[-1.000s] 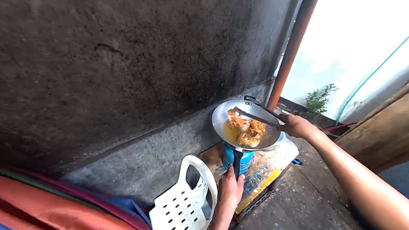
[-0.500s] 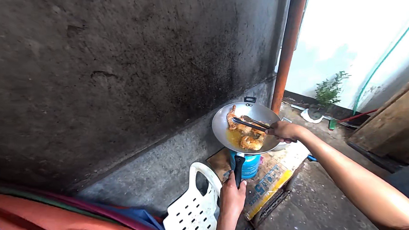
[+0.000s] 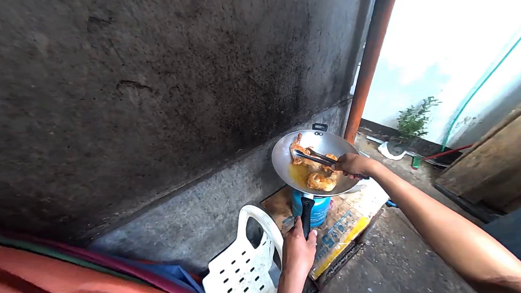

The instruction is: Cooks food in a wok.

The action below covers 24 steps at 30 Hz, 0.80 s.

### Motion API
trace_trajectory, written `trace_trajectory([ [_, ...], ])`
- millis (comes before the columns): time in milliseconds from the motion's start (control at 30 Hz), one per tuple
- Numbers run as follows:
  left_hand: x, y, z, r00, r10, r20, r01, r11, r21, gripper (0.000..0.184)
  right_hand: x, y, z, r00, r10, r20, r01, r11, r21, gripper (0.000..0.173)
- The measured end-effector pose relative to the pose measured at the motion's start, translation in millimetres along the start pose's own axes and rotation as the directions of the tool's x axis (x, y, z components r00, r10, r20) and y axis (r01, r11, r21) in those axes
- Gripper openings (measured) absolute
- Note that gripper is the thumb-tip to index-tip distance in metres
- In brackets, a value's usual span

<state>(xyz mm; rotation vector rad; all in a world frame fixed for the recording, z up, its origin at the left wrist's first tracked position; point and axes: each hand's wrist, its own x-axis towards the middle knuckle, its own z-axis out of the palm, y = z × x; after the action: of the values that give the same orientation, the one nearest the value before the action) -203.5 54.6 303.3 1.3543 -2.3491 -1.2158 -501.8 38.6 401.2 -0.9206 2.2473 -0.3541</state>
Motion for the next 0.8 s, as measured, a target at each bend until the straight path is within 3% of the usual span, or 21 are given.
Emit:
trace_trajectory([
  [133, 6.3, -6.8, -11.2, 1.000, 0.003, 0.004, -0.003, 1.000, 0.000, 0.063, 14.2, 1.1, -27.3, 1.000, 0.013, 0.005, -0.013, 0.996, 0.088, 0.043],
  [433, 14.6, -13.0, -31.7, 0.997, -0.061, -0.054, 0.068, 0.990, 0.127, 0.059, 76.3, -5.8, -80.8, 0.994, 0.001, 0.114, -0.001, 1.000, -0.001, 0.041],
  [600, 13.4, -11.5, -25.5, 0.991, -0.099, -0.095, 0.111, 0.985, 0.132, 0.057, 102.2, -8.1, -99.7, 0.986, -0.055, 0.155, 0.063, 0.997, -0.045, 0.035],
  [800, 11.4, -9.6, -19.4, 0.982, -0.109, -0.155, 0.126, 0.986, 0.105, 0.055, 90.0, -17.6, -107.3, 0.962, -0.191, 0.192, 0.232, 0.947, -0.220, 0.035],
])
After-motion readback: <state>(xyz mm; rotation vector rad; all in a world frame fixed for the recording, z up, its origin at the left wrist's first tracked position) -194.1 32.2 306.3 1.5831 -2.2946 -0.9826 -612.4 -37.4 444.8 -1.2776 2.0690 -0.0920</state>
